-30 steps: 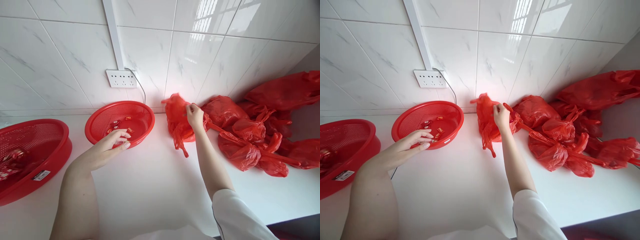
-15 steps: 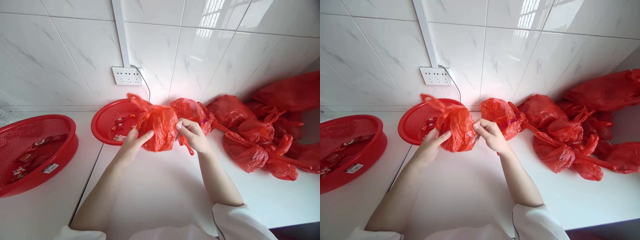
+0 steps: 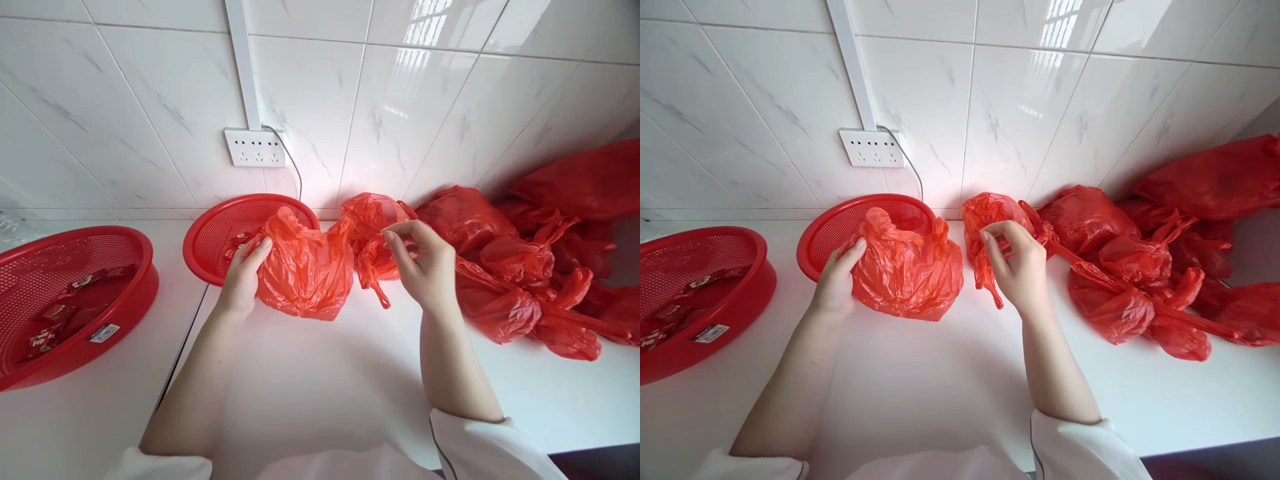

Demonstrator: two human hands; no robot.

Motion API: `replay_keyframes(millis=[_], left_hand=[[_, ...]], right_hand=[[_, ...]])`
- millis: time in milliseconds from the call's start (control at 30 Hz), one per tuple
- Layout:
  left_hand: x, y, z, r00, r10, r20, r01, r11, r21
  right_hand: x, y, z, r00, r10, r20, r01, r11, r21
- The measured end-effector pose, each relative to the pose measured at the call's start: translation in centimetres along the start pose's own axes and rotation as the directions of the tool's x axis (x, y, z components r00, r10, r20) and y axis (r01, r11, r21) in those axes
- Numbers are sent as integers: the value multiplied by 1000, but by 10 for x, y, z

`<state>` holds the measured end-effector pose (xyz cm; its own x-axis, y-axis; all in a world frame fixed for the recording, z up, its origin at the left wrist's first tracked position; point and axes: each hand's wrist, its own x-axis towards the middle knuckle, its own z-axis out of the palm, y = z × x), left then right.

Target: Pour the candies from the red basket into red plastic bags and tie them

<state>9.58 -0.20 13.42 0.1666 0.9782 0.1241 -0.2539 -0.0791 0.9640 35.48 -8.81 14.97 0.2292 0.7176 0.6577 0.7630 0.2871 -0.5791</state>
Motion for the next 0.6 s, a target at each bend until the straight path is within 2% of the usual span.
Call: replay_keyframes(millis=[33, 67, 133, 200, 267, 367, 400, 467, 500, 533, 567, 600], left_hand=[[-1, -2, 0, 999, -2, 50, 0, 999, 37], [-2, -3, -1, 994, 0, 112, -10, 996, 84], [-5, -4, -1, 965, 12, 261, -65, 978, 196], [-7, -4, -1, 921, 39, 387, -164, 942, 294], [-8, -2, -1, 885, 103, 453, -281, 895, 347], [-7, -3, 0, 863, 254, 437, -433, 819, 378], [-7, -5, 1, 859, 308, 410, -467, 798, 379], [-7, -12, 3, 849, 394, 352, -512, 776, 367], [-7, -16, 4, 842, 422, 337, -529, 772, 353], [-7, -19, 4, 834, 438, 335, -540, 771, 337], [-6, -22, 4, 824, 443, 353, -551, 770, 322], [-4, -23, 2, 807, 447, 385, -569, 762, 309]], right_hand=[[-3, -6, 0, 994, -100, -44, 102, 994, 36], [-5, -11, 1, 981, -188, -37, 191, 978, 86], [-9, -19, 7, 956, -286, 62, 270, 944, 189], [-12, -21, 17, 944, -269, 189, 219, 944, 247], [-14, -18, 27, 912, -224, 343, 128, 951, 281], [-16, -14, 38, 813, -240, 530, 19, 921, 388], [-17, -13, 40, 800, -252, 544, 0, 907, 421], [-19, -12, 44, 806, -252, 536, 1, 905, 424], [-20, -12, 46, 801, -237, 549, 9, 923, 386], [-21, -11, 48, 773, -214, 597, 12, 946, 324], [-22, -10, 49, 711, -177, 681, 8, 970, 244], [-24, -9, 51, 613, -116, 781, 4, 990, 144]])
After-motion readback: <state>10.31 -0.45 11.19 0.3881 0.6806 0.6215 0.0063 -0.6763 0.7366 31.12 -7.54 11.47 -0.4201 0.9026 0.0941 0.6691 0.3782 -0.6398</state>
